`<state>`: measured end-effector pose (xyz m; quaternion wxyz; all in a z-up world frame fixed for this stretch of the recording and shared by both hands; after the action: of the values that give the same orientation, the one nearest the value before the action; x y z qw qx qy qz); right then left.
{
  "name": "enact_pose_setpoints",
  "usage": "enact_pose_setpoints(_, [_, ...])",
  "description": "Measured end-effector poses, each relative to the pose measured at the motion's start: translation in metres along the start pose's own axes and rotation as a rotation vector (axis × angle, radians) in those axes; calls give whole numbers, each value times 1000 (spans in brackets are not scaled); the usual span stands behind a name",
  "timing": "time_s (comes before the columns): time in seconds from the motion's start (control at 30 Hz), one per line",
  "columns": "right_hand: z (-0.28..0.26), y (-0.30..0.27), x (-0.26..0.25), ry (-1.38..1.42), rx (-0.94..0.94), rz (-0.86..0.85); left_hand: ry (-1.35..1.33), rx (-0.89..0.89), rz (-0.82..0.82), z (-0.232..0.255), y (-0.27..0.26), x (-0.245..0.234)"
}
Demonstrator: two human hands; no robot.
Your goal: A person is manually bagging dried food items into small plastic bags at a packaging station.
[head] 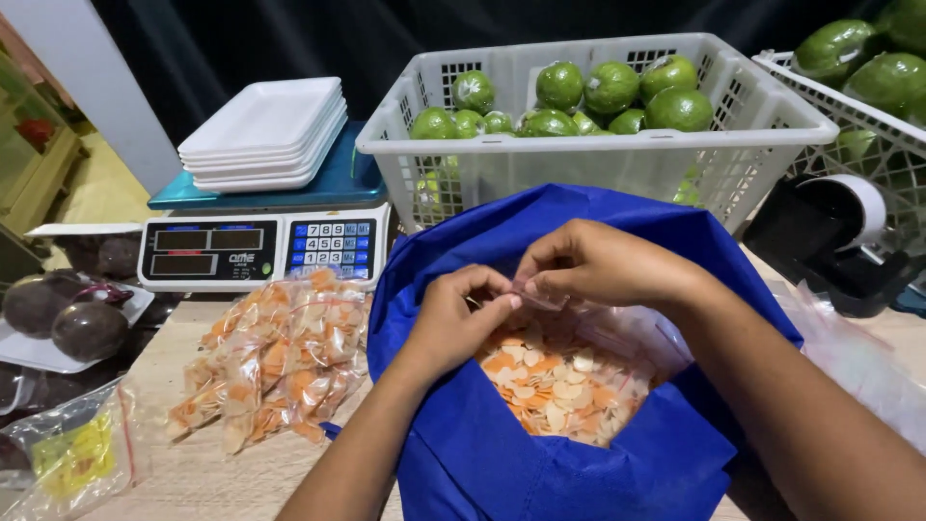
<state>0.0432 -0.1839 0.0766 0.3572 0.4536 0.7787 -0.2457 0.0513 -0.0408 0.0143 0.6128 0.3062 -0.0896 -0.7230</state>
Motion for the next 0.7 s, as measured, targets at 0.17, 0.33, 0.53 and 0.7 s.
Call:
enact_pose_setpoints(0.17, [9,1,-9,103,28,47,-181,-129,-30,-26,3,0])
enact_pose_setpoints(0.33, [22,13,-10,7,-9,155,-99,13,166,18,0,-18])
enact_pose_setpoints(0.53, [16,19,-13,-155,-142,349,-112,-34,292,9,-3,-16])
enact_pose_setpoints(0.7, [9,18,-5,-169,-174,400,-344,-209,242,-10,-2,-4])
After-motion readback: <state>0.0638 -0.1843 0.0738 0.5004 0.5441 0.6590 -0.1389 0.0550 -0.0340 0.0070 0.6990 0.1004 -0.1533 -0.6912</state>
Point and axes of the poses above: each hand's wrist, its own y-axis towards the middle knuckle, its own x-axis out of the palm, z = x × y, the point moved 8 cm from there along y, towards the middle knuckle, and after that the axes turned 5 degrees about -y, right-handed, at the moved point
